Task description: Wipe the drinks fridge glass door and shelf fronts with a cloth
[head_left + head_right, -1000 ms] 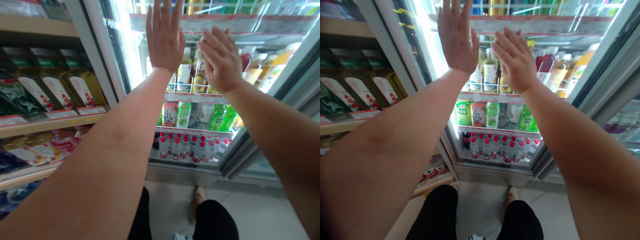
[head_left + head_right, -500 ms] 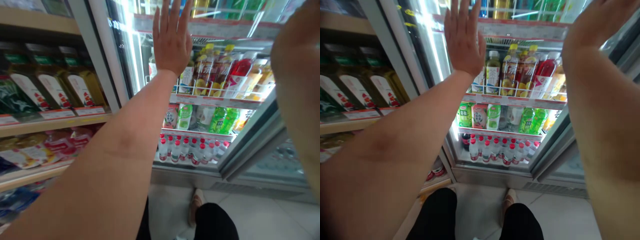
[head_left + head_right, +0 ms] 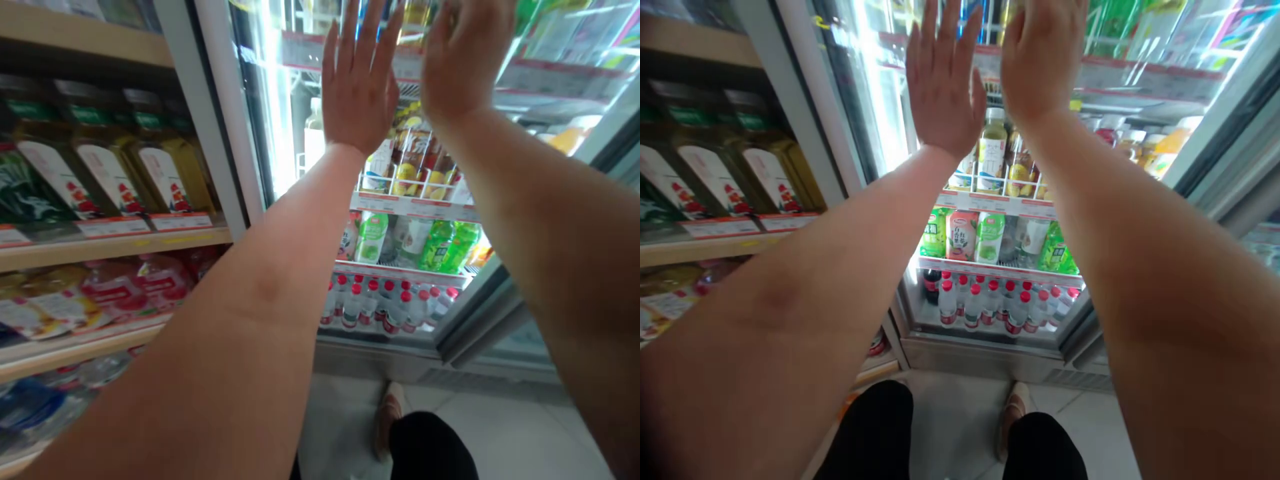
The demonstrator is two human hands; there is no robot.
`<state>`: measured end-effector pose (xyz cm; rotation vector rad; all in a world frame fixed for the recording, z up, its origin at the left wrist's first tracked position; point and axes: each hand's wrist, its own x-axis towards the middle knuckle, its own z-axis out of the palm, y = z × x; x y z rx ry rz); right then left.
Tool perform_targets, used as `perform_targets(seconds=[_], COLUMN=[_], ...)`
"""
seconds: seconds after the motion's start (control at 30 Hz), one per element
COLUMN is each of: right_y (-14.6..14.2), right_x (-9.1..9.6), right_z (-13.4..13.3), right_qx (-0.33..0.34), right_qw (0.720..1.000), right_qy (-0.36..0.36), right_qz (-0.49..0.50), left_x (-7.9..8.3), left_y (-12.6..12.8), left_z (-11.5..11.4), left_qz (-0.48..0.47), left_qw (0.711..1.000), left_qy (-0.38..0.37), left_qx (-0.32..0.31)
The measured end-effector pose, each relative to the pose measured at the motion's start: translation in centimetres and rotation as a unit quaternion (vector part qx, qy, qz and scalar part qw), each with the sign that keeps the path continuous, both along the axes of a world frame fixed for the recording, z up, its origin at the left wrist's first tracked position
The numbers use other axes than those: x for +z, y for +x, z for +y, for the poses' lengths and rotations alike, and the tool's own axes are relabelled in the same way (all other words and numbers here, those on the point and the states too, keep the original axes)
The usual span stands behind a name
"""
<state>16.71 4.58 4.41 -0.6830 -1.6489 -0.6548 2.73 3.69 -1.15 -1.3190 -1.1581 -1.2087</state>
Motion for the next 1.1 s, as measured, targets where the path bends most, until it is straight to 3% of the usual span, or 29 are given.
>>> perform_targets(seconds=[0.1, 0.27, 0.47, 0.63, 0.77, 0.87, 1.0, 1.1], right_y=[0.2, 5.1, 12.0, 18.1, 22.1, 22.7, 19.7, 15.6], right_x=[-2.8, -5.8, -8.2, -9.0, -7.8, -5.6, -1.7, 0.6], right_z=[-1.2, 0.8, 2.6, 4.5, 7.1, 9.1, 11.2, 11.0], right_qx=[-0.008, -0.012, -0.001, -0.009, -0.043, -0.054, -0.041, -0.017], right_qw=[0.993, 0.977, 0.975, 0.976, 0.981, 0.988, 0.980, 0.973], right_qy=[0.062, 0.104, 0.134, 0.168, 0.162, 0.139, 0.138, 0.142], right_qz=[-0.105, -0.184, -0.176, -0.137, -0.100, -0.035, 0.140, 0.182], left_x=[-0.1, -0.1, 0.2, 0.4, 0.6, 0.7, 0.6, 0.4], left_y=[0.1, 0.3, 0.5, 0.8, 1.1, 1.0, 0.6, 0.5], left_z=[-0.7, -1.1, -1.4, -2.0, -2.1, -1.9, -1.6, -1.3], left_qz=[0.009, 0.013, 0.006, -0.001, -0.029, -0.029, -0.024, -0.015], left_qw=[1.000, 0.999, 0.992, 0.985, 0.981, 0.987, 0.994, 0.996], left_qy=[0.006, -0.020, -0.057, -0.104, -0.127, -0.128, -0.108, -0.081], left_qx=[0.014, 0.040, 0.113, 0.137, 0.141, 0.094, 0.022, -0.017])
